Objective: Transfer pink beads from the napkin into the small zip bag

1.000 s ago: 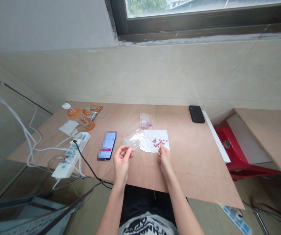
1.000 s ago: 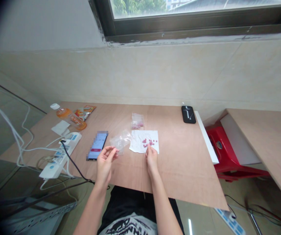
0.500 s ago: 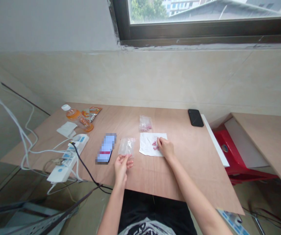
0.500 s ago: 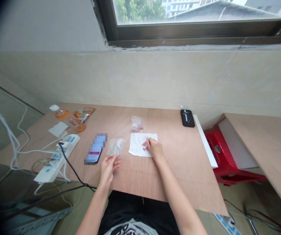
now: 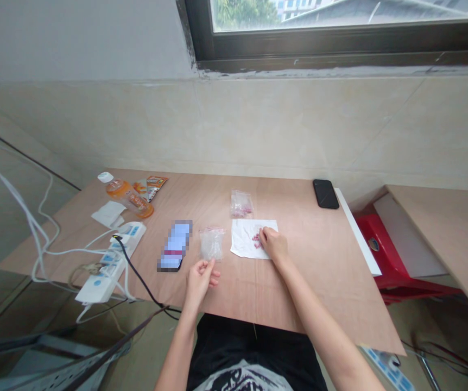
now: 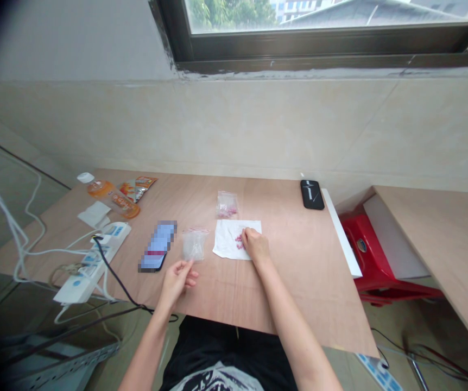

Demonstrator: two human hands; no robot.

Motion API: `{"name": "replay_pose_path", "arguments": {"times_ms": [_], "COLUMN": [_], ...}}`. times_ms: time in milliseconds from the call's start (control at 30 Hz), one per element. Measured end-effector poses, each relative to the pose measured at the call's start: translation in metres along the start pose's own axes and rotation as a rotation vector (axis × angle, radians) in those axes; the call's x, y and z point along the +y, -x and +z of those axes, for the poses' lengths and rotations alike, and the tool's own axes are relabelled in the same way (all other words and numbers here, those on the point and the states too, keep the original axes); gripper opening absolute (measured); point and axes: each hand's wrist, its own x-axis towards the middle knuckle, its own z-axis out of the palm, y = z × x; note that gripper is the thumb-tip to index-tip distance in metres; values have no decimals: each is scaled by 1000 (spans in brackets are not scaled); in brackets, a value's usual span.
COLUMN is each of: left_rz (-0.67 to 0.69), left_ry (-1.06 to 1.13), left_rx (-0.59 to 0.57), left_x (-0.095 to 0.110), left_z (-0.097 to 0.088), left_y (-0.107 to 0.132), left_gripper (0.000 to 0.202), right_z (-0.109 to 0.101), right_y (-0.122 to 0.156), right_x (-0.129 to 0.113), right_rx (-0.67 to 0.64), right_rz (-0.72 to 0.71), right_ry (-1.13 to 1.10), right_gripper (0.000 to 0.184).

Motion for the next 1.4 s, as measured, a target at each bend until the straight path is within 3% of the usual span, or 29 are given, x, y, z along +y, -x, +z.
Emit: {"name": "replay_pose_path", "arguments": {"times_ms": [133,233,367,467,767,867,1033,1200,1400], "left_rz": [457,661,639,683,705,694,760,669,570], "left_ry": [-352,-571,-956,-1149,-1229,-1200,-1033,-881,-909], "left_rx": [283,275,72,-26,-89,-49,118,33,71], "left_x": [11,10,-3,-10,-9,3,46,76,84], "left_z": [3,15,31,32,28,30,43,71,97], "left_y": [-14,-37,-70,-84,-85,-80,-81,-107,-140], "left_gripper": [24,38,46,49,59,58,47,30,29], "right_z": [-1,-2,0,2,1,2,2,-1,-3], "right_y": [0,0,-1,0,0,0,0,0,-1], "right_x": [0,-1,1,2,1,2,2,-1,-3], "right_rx": [-25,-38,-26,-7,3,2,-16,-42,-59], "right_rz": [5,2,-24,-35,-39,-40,-46,-27,-17], "right_ry": [-19,-19,-4,2,18,32,45,50,66], "right_gripper": [33,32,33,33,32,31,30,29,28]}}
